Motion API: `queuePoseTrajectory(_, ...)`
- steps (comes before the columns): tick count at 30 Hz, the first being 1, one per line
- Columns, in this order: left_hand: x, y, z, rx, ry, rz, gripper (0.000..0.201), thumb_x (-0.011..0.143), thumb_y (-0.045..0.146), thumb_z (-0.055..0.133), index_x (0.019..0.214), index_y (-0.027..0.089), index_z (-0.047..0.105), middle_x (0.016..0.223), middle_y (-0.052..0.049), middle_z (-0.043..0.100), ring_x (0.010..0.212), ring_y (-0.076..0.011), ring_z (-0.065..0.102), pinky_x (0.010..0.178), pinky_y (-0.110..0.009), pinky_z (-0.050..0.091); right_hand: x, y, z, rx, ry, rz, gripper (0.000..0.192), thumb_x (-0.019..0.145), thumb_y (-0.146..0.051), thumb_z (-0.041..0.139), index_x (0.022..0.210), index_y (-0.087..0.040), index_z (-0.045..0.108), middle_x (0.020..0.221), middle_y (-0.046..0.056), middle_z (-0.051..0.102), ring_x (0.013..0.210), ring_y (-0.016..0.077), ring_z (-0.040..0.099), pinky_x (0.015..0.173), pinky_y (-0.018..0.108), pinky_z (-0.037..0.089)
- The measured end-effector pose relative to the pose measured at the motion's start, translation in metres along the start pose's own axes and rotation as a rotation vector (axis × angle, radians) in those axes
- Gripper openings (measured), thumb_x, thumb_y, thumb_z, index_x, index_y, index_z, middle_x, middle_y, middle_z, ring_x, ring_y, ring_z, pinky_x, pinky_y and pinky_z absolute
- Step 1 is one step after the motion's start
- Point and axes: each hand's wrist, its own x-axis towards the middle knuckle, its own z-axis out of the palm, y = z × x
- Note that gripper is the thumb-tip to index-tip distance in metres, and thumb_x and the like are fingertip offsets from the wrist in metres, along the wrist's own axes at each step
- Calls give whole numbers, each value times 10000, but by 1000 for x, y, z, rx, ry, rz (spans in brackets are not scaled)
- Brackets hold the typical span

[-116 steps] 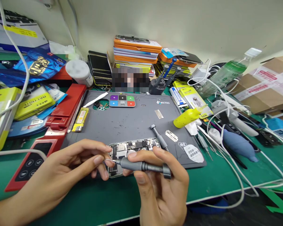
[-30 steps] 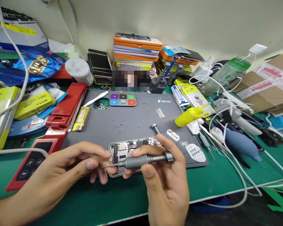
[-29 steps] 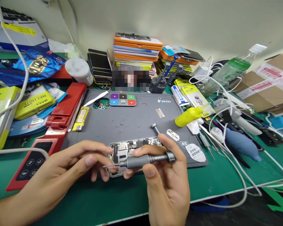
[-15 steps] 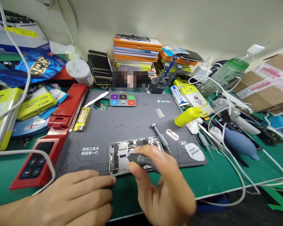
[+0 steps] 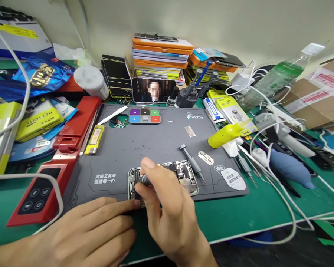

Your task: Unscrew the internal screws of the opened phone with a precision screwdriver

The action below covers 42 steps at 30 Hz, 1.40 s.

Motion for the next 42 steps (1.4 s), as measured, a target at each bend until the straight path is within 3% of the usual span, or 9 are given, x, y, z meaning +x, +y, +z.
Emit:
queuePoseTrajectory(10,4,-2,1,1,6,20,405,1192,178,397,1065,156,781,960,-8,815,1186,-225,771,840,-353,629,-1,2,1,-6,-29,13,737,977,32,689,1630,-187,428,1455,79,702,1273,96,705,1096,194,607)
queuePoseTrajectory(18,0,-2,3,-8,20,18,390,1183,192,428,1045,150,791,933,-17,804,1116,-226,783,839,-357,632,4,-1,1,-29,-31,-32,747,977,36,667,1642,-207,428,1432,77,731,1197,161,738,1006,332,686)
queuePoseTrajectory(22,-1,-2,3,-7,24,16,400,1183,193,422,1031,151,790,900,-19,791,1078,-220,782,842,-353,629,7,-2,-6,-53,-26,-95,569,1058,-98,613,1612,-174,510,1339,87,753,1145,177,730,921,336,676)
queuePoseTrajectory(25,0,-1,2,3,31,20,388,1182,189,426,1052,152,789,918,-18,799,1090,-215,779,862,-344,621,7,0,-11,-5,-44,-116,486,1109,-175,520,1591,-116,539,1451,126,699,1266,216,703,1004,384,647)
queuePoseTrajectory(30,2,0,4,-33,37,-16,358,1170,181,458,1026,146,783,912,-24,794,1069,-207,777,877,-332,615,5,-2,-12,-30,12,-66,508,1063,-110,547,1566,-164,591,1375,100,734,1142,209,719,916,386,640)
queuePoseTrajectory(38,2,3,6,-9,81,-39,385,1178,167,435,973,176,760,880,-7,780,955,-174,772,861,-299,594,5,-5,-13,-10,-69,-21,497,1117,-200,496,1612,-167,529,1402,130,683,1222,227,664,981,417,608)
queuePoseTrajectory(42,3,2,6,-20,64,-48,391,1183,165,424,986,171,761,914,-9,792,1025,-184,771,878,-327,587,6,-2,-13,11,-73,-19,606,1040,-89,558,1634,-190,493,1362,105,702,1224,225,663,1048,447,588)
